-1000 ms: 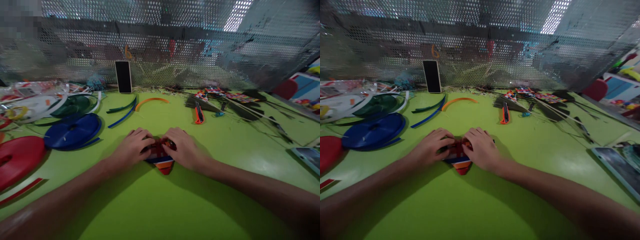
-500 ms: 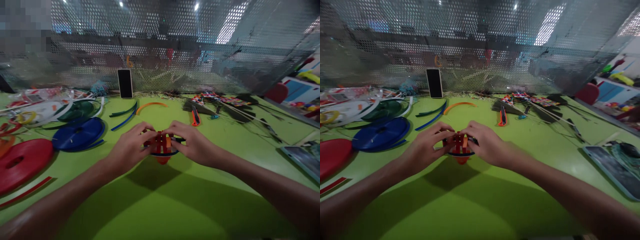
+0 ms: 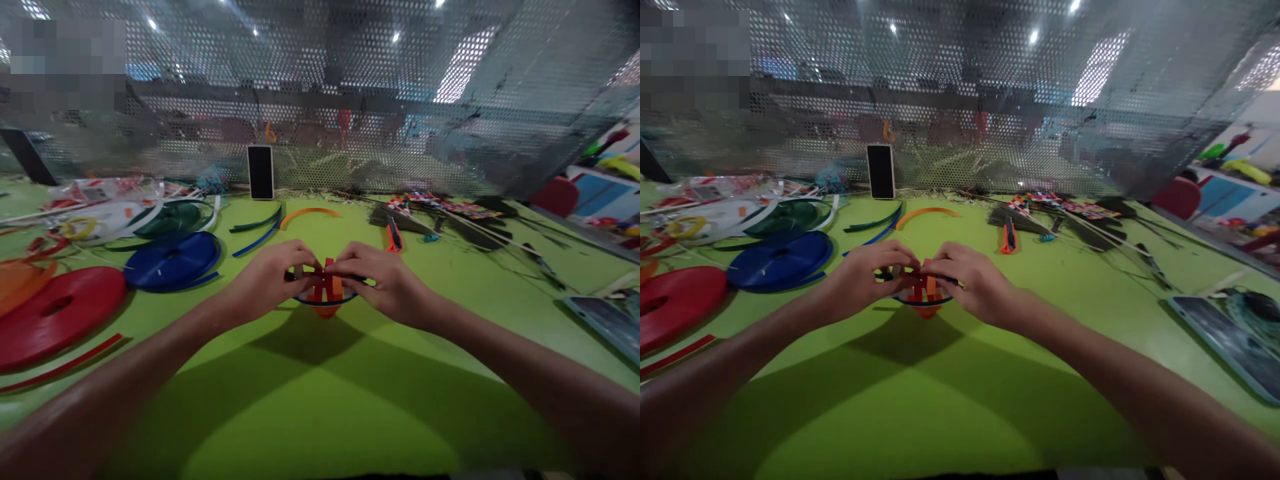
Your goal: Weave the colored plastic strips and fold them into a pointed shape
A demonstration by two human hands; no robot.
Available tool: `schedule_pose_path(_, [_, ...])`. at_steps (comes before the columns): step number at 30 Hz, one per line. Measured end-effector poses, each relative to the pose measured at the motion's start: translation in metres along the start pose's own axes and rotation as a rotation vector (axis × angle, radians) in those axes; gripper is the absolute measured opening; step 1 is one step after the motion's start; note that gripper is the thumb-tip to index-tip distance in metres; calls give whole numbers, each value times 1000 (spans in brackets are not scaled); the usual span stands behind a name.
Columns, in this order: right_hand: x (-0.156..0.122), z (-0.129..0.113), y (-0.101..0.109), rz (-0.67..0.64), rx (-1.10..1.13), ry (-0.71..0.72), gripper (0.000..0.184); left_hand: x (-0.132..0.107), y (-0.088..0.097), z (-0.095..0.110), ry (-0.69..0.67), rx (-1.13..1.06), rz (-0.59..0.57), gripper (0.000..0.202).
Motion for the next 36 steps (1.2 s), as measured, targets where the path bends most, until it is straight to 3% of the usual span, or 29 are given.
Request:
schedule_pose_path(6, [-1,0,-3,1,-8,6,26,-3,1,0,30,-12,-16,11])
schedule_pose_path(11, [5,-3,4,-105,55,-74,43,-4,-1,-2,25,35,-34,14])
schedule_pose_path(18, [34,-20,31,-202,0,-129,19,-7,7,1,-51,57,-12,21])
schedule_pose_path(22, [47,-25,33,-274,-95,-244,7,-9,9,5,-39,121,-11,20])
schedule_pose_path(25, [52,-26,30,-351,-134,-305,5,-9,8,4,-44,135,-23,18])
schedule_pose_path(36, [55,-26,23,-490,-259,-321,12,-9,2,1,-69,84,49,16])
Point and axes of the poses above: each hand's wrist, its own x-axis towards the middle knuckle, its own y-axis out of the back of the hand, z = x × y, the point moved 1 cm from there along x, towards the middle knuckle, and after that the axes turned 11 degrees about -z, right-handed, at the moved point
